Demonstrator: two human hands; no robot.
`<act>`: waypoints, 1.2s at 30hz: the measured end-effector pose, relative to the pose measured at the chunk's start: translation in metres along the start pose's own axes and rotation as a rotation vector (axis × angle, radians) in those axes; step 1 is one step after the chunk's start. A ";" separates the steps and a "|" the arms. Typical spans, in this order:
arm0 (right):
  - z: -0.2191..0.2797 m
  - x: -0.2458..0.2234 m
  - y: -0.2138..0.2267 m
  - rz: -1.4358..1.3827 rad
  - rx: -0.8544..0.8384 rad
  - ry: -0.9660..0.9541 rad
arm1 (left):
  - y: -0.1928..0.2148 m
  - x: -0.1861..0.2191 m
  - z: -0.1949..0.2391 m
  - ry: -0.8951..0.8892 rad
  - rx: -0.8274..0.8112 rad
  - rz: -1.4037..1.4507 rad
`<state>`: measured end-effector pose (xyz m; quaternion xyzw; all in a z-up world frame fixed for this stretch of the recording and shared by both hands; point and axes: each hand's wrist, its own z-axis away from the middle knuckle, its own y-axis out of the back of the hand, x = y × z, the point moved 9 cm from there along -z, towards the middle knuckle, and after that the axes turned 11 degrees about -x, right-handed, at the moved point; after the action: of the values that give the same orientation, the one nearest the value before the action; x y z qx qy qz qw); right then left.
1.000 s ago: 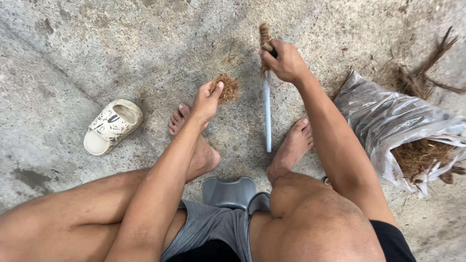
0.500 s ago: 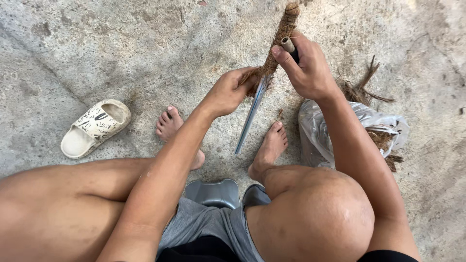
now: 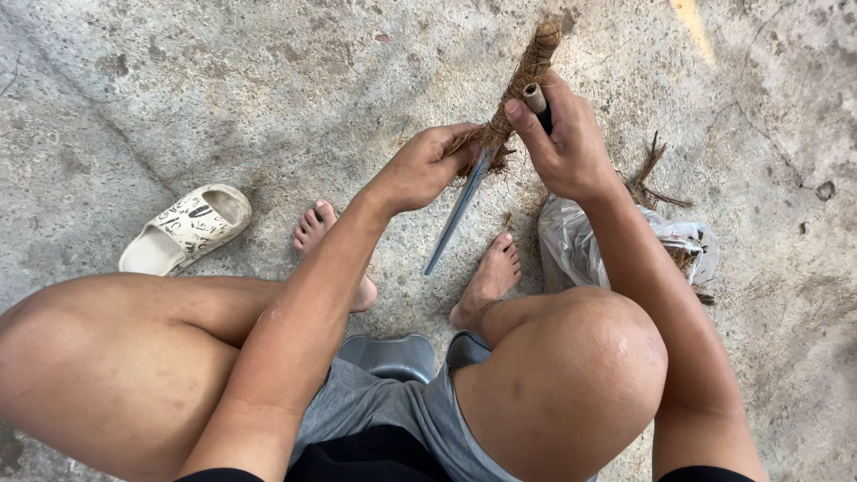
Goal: The person sits on a concrete floor and wraps dried coconut coir around a white cylindrical handle. They use a thin wire to secure the coir in place, forming a broom head. The person repeatedly pulls coir from a plastic bag, wraps it around the handle, and tightens the wire.
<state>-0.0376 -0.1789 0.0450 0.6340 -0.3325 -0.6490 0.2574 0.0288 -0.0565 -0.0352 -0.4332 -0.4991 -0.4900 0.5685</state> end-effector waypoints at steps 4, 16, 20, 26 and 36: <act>0.000 -0.013 0.000 -0.002 0.001 0.041 | 0.007 -0.001 0.004 0.012 0.026 0.049; -0.007 -0.026 -0.007 0.004 -0.004 0.036 | 0.013 0.008 0.014 -0.026 0.002 -0.028; -0.008 -0.036 -0.007 -0.005 0.034 0.065 | 0.016 0.012 0.014 -0.053 0.058 -0.046; -0.010 -0.040 -0.007 -0.032 0.059 0.052 | 0.018 0.007 0.011 -0.074 0.079 -0.020; -0.002 -0.028 -0.009 -0.017 0.069 0.011 | 0.024 -0.014 0.018 0.025 0.068 0.039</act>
<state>-0.0330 -0.1521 0.0564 0.6489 -0.3478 -0.6358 0.2315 0.0500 -0.0340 -0.0466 -0.4171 -0.4996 -0.4671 0.5984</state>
